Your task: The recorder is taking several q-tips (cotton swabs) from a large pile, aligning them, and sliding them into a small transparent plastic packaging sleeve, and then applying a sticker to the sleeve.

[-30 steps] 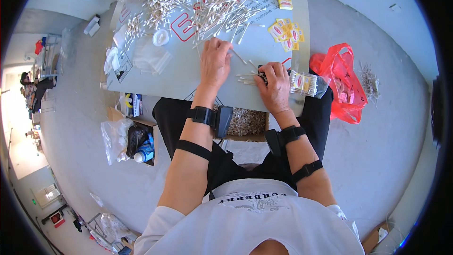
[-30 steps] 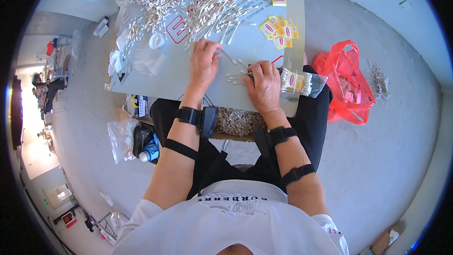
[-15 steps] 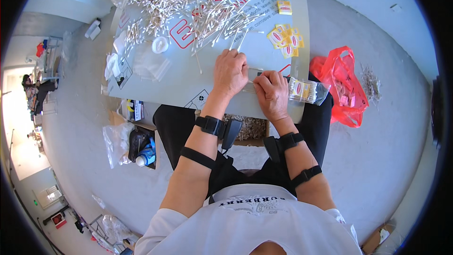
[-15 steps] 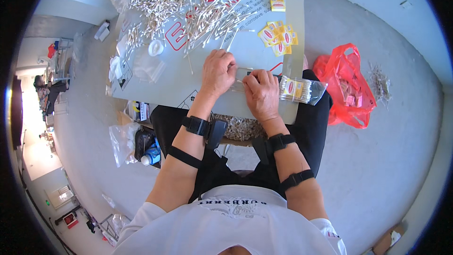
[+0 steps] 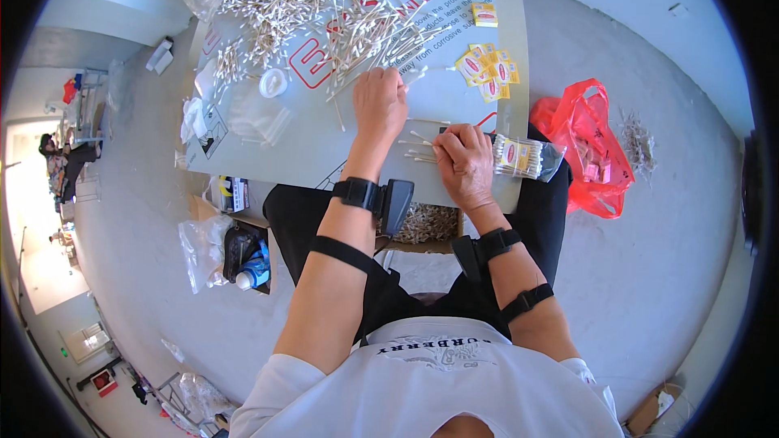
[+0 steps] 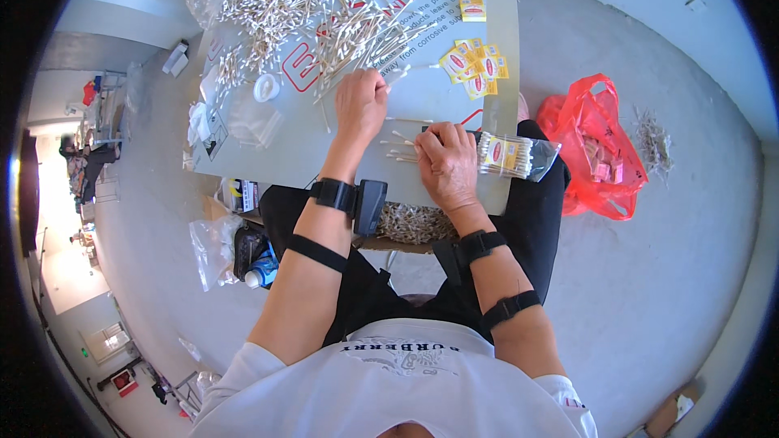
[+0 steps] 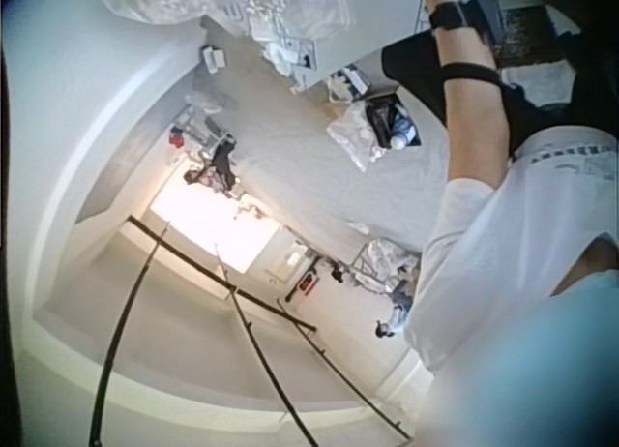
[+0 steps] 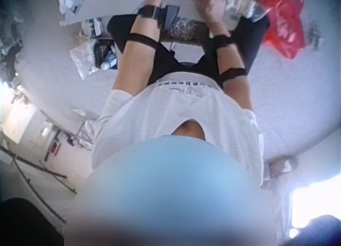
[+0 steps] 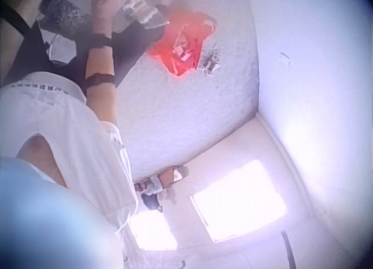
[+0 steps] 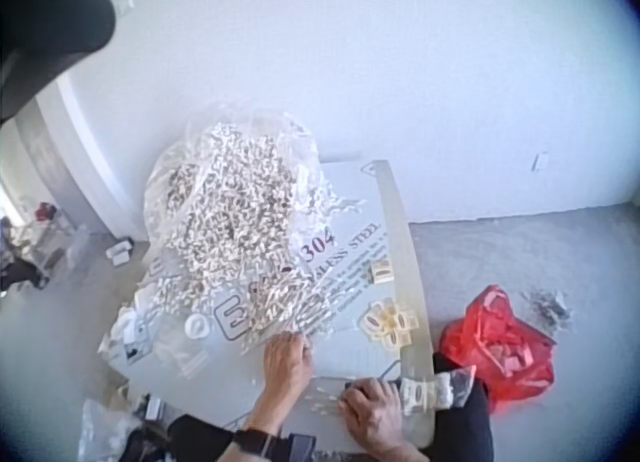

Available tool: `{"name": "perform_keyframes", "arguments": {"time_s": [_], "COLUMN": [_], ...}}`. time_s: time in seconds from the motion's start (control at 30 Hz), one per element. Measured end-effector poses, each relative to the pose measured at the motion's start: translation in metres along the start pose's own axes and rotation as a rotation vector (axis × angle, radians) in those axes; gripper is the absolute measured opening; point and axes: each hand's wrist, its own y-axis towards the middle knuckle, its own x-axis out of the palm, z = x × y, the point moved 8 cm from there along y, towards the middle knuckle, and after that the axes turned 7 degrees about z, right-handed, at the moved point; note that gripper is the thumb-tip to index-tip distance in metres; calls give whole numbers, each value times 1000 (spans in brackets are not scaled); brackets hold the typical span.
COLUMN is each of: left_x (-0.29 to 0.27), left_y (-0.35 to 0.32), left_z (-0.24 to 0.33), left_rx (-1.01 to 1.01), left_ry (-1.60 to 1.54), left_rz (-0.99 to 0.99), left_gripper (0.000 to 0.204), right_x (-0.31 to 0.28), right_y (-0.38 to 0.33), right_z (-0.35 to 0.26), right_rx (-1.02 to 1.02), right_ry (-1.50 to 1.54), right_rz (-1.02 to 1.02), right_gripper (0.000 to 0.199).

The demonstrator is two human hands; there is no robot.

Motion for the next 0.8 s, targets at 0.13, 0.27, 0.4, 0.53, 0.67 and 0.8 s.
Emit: {"name": "perform_keyframes", "arguments": {"time_s": [0.13,0.27,0.4,0.53,0.67,0.8], "left_x": [-10,-9,2,-4,-3,2], "left_y": [-19,-16,-1,18,32,42], "left_z": [12,18,8,-5,-5,-8], "left_rx": [170,241,6,-107,-50,-90], "left_ry": [-84,-147,-308,-208,-72,-32], "left_rz": [-68,-212,-297,-11,37,-18], "left_gripper": [13,16,15,14,17,18], "right_x": [-1,-2,-1,-2,-1,0], "right_y": [1,2,2,2,1,1], "right_z": [-2,-3,-2,-5,-3,-1], "right_rx": [-17,-16,-10,-20,-13,-9], "right_ry": [8,12,18,24,18,21], "right_rz": [13,11,11,17,11,13], "right_gripper": [10,10,10,10,12,12]}}
